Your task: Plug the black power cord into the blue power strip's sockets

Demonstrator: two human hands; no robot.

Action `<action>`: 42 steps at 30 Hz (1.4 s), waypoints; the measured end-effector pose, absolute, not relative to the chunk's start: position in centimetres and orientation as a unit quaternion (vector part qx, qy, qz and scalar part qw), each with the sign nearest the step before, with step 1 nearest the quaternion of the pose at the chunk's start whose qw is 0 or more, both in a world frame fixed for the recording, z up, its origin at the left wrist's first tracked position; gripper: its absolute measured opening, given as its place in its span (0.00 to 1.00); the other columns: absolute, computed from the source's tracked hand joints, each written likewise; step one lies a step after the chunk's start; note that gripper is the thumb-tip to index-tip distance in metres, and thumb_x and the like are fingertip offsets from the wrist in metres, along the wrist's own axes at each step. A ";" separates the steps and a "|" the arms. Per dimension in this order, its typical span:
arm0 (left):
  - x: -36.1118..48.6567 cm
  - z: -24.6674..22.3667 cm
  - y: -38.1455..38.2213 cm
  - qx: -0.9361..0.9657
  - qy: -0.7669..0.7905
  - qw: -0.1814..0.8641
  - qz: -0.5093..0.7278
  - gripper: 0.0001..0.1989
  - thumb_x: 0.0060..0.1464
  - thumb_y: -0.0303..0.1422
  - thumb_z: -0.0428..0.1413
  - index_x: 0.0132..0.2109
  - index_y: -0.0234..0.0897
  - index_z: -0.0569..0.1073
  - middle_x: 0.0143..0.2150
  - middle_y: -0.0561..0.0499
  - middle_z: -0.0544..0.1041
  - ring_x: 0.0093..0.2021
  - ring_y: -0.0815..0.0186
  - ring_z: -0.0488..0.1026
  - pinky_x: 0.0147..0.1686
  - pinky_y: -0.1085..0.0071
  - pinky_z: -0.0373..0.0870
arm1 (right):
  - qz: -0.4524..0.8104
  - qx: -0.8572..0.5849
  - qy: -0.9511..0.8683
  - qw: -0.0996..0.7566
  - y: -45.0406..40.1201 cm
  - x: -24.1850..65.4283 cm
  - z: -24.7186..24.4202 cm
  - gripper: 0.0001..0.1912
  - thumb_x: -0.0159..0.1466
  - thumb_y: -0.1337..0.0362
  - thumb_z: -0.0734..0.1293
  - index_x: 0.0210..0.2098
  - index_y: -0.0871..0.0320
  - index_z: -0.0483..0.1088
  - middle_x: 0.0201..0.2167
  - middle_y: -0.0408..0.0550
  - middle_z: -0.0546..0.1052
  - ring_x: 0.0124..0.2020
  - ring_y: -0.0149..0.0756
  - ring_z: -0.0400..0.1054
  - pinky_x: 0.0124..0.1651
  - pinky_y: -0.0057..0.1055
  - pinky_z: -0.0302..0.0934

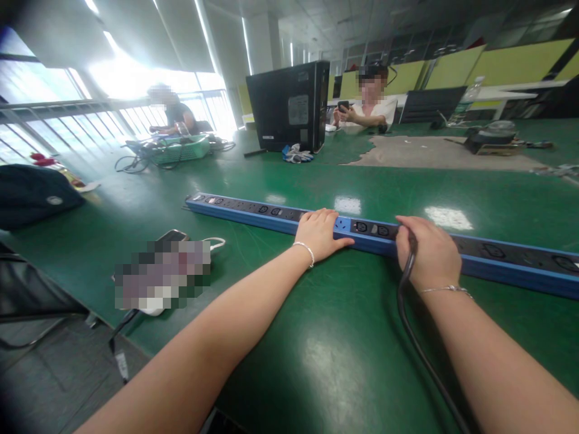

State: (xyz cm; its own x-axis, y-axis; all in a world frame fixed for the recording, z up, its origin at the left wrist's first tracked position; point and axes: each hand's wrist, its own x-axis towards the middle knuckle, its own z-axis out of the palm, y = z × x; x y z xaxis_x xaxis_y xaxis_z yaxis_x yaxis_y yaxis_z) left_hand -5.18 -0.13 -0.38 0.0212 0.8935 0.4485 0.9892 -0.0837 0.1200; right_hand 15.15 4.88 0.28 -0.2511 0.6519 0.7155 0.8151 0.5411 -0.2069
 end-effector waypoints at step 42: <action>-5.3 -0.2 -0.3 -0.700 -0.673 0.108 -0.214 0.32 0.49 0.53 0.52 0.55 0.37 0.64 0.57 0.45 0.69 0.59 0.59 0.61 0.57 0.61 0.53 | 0.027 -0.531 -0.621 0.575 5.5 14.5 -1.4 0.23 0.64 0.52 0.54 0.46 0.59 0.70 0.44 0.53 0.77 0.46 0.41 0.70 0.52 0.39 0.58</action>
State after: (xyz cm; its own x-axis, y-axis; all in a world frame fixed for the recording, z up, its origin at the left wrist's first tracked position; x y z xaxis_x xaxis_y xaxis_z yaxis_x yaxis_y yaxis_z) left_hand -5.35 -0.31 -0.21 0.0021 0.8957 0.4448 0.9880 -0.0705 0.1374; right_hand 14.47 5.45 -1.36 0.2261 0.6907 0.6868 0.6293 0.4346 -0.6443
